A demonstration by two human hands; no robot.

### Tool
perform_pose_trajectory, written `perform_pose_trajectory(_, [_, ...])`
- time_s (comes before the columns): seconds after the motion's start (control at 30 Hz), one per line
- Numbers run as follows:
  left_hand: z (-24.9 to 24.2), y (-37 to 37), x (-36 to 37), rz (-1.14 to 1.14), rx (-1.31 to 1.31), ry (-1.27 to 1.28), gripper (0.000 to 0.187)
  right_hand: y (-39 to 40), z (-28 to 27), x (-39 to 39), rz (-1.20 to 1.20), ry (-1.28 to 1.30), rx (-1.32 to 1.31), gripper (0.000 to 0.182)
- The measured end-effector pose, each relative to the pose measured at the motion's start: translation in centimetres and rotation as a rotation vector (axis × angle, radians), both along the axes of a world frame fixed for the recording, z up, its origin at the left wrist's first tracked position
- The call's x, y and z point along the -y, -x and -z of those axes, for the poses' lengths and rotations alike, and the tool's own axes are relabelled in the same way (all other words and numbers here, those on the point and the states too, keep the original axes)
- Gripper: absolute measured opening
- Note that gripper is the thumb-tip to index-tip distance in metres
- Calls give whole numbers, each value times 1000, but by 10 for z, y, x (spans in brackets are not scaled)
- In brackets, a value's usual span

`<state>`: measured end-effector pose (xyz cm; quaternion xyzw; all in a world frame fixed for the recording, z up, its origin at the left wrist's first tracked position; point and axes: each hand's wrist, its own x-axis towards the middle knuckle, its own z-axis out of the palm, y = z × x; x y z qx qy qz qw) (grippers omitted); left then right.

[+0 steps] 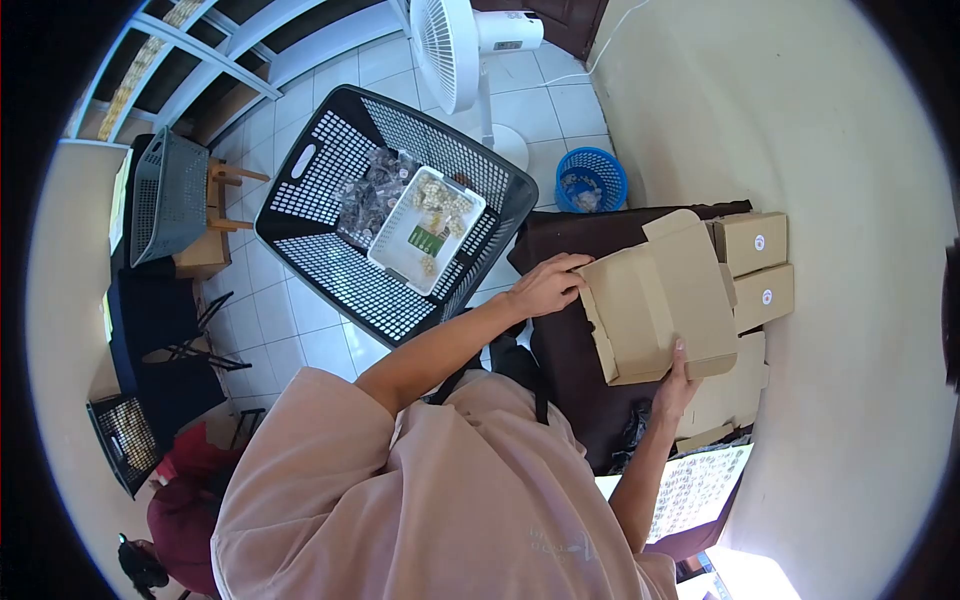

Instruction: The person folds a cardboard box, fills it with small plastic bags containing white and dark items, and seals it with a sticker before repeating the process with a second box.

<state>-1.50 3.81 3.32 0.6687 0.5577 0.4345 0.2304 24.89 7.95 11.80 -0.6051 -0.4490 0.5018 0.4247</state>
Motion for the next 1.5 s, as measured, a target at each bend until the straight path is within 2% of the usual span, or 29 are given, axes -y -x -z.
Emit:
perform_pose_trajectory(0.17, [-5,-10,-27,-91,-94,131,10,-37,38,-36,76,162,-168,32])
perform_pose_trajectory(0.23, [2,-16,-39,-167,-227,335,13,-41,46,-42,101,199,-181,28])
perform_pose_trajectory(0.27, [9,-18,-42,-165,-100,255,22,-39,50,-44,163,157,-144,27])
perform_pose_trajectory(0.3, [3,-17,-40,-173,-96,262,22,-37,53,-46,224,116,-108,27])
perform_pose_trajectory(0.37, [-16,-13,-31,-164,268,221,30,-40,64,-48,288,88,-132,30])
perform_pose_trajectory(0.4, [-14,-8,-23,-224,241,62,42,-41,68,-47,358,52,-157,33])
perform_pose_trajectory(0.43, [-15,5,-14,-235,241,69,42,-36,66,-44,348,61,-154,33])
perform_pose_trajectory(0.5, [-16,40,17,-476,397,82,38,-26,54,-32,459,-70,-19,37])
perform_pose_trajectory(0.53, [0,63,34,-625,318,55,36,-15,39,-25,494,-58,121,35])
perform_pose_trajectory(0.57, [22,88,52,-771,239,31,34,-6,31,-17,492,-53,134,35])
perform_pose_trajectory(0.6, [37,110,67,-965,251,80,28,2,25,-9,475,-114,259,33])
perform_pose_trajectory(0.63, [70,137,86,-1075,142,200,26,12,21,-2,454,-181,381,31])
perform_pose_trajectory(0.67, [111,163,108,-1067,-27,350,20,24,18,6,439,-195,388,28])
perform_pose_trajectory(0.7, [132,179,124,-1095,30,527,18,37,14,15,431,-200,402,28])
perform_pose_trajectory(0.73, [147,194,133,-1068,51,787,20,53,12,24,326,-187,371,27])
perform_pose_trajectory(0.83, [219,213,161,-1000,0,921,26,100,-1,57,104,-149,378,23])
perform_pose_trajectory(0.87, [234,218,162,-936,72,971,44,120,-4,63,-6,-124,399,20])
perform_pose_trajectory(0.9, [241,219,159,-939,87,970,44,141,-7,68,-14,-131,407,20])
perform_pose_trajectory(0.97, [251,212,151,-954,30,1100,63,180,-15,81,-167,24,323,14])
perform_pose_trajectory(1.0, [259,209,148,-931,51,1150,67,199,-16,83,-175,21,333,14])
perform_pose_trajectory(1.1, [276,195,144,-1010,-21,1202,58,269,-3,81,-494,171,320,8])
perform_pose_trajectory(1.13, [278,195,144,-1009,29,1184,51,294,6,76,-604,205,322,8])
perform_pose_trajectory(1.27, [288,199,147,-905,173,1177,53,364,99,54,-975,43,460,8])
perform_pose_trajectory(1.3, [280,202,142,-987,201,1160,39,377,129,46,-1047,84,552,9])
perform_pose_trajectory(1.37, [272,218,144,-831,205,1115,29,414,171,33,-1008,442,572,14])
perform_pose_trajectory(1.4, [255,229,142,-829,197,1110,29,423,209,30,-1023,457,660,15])
perform_pose_trajectory(1.47, [194,256,132,-954,465,989,35,444,250,25,-1007,527,797,18])
perform_pose_trajectory(1.5, [172,268,130,-951,450,978,35,453,268,23,-985,581,855,21])
